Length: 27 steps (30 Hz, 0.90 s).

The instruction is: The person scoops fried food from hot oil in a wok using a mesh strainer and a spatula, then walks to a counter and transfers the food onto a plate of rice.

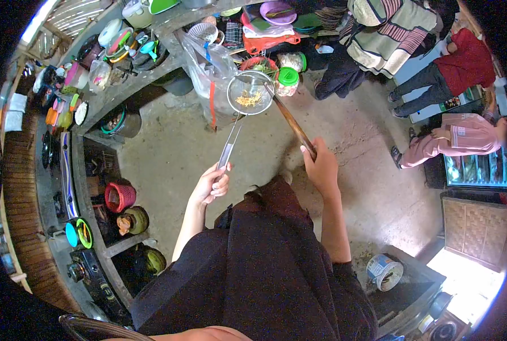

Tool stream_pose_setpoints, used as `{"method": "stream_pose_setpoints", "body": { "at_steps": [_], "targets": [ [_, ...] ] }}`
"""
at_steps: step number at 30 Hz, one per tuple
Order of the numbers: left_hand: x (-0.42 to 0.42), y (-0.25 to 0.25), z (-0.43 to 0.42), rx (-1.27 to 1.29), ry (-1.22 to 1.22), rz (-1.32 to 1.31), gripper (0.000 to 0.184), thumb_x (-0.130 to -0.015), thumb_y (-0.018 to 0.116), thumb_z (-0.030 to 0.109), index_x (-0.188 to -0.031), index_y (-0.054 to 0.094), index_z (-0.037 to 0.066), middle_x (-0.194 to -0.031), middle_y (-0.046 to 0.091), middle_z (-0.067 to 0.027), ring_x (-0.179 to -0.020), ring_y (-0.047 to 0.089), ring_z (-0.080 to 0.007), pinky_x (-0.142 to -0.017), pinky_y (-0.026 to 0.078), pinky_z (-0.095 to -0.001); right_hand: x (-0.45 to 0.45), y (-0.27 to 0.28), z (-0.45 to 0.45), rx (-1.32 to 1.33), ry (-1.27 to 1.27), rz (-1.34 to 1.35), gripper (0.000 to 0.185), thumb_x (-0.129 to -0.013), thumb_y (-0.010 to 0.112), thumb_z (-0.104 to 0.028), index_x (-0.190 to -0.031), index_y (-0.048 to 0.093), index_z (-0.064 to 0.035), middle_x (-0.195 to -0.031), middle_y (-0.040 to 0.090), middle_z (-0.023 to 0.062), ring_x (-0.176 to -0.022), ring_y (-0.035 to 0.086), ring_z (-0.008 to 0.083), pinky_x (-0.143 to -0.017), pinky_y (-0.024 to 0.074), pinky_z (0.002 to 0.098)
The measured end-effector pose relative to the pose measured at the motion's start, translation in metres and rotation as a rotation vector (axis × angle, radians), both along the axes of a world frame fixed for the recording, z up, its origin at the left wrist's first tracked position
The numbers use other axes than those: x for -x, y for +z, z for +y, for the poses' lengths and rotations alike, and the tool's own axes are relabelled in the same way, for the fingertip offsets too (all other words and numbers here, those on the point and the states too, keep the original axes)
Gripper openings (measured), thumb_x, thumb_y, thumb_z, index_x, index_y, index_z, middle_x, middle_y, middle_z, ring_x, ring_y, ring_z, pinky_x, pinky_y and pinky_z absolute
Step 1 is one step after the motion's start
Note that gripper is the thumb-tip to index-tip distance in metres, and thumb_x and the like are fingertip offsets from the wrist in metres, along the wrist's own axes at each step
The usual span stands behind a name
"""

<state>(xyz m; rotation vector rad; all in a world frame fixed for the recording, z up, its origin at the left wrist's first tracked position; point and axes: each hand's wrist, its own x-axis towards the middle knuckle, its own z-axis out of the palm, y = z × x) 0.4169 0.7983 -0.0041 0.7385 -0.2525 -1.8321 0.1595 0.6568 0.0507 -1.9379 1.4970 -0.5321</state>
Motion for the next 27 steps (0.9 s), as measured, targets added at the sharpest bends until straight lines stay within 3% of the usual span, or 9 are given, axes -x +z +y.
{"method": "stream_pose_setpoints", "body": {
  "at_steps": [5, 8, 12, 27],
  "targets": [
    [0.011, 0.004, 0.000, 0.029, 0.000, 0.003, 0.012, -0.093, 0.037, 0.018, -0.098, 0.043, 0.008, -0.046, 0.028, 0.0053, -0.032, 0.022, -0.0051, -0.031, 0.018, -0.0207, 0.003, -0.015, 0.000, 0.293, 0.043, 0.161, 0.023, -0.084, 0.056, -0.025, -0.093, 0.045, -0.0070, -0.065, 0.058, 0.0181, -0.065, 0.057, 0.0376, -0.055, 0.0425, 0.0463],
    [0.019, 0.008, -0.006, -0.023, 0.050, -0.019, 0.013, -0.094, 0.036, 0.016, -0.099, 0.042, 0.006, -0.043, 0.027, 0.0065, -0.029, 0.022, -0.0048, -0.030, 0.017, -0.0211, 0.011, -0.041, 0.004, 0.380, 0.073, 0.212, 0.024, -0.085, 0.054, -0.026, -0.094, 0.042, -0.0071, -0.062, 0.058, 0.0169, -0.059, 0.057, 0.0383, -0.051, 0.0422, 0.0472],
    [0.027, 0.003, -0.011, -0.021, 0.056, 0.007, 0.013, -0.094, 0.037, 0.017, -0.098, 0.043, 0.007, -0.043, 0.027, 0.0064, -0.029, 0.022, -0.0050, -0.030, 0.017, -0.0211, 0.015, -0.051, 0.012, 0.243, 0.082, 0.286, 0.023, -0.086, 0.051, -0.026, -0.091, 0.039, -0.0072, -0.061, 0.057, 0.0167, -0.056, 0.056, 0.0384, -0.048, 0.0412, 0.0474],
    [0.054, 0.000, -0.030, -0.030, 0.063, 0.011, 0.013, -0.094, 0.034, 0.014, -0.098, 0.043, 0.006, -0.045, 0.028, 0.0063, -0.031, 0.023, -0.0045, -0.031, 0.019, -0.0202, 0.035, -0.066, -0.007, 0.242, 0.031, 0.233, 0.024, -0.087, 0.049, -0.027, -0.095, 0.038, -0.0071, -0.060, 0.057, 0.0181, -0.057, 0.057, 0.0389, -0.049, 0.0432, 0.0469]
  ]
}}
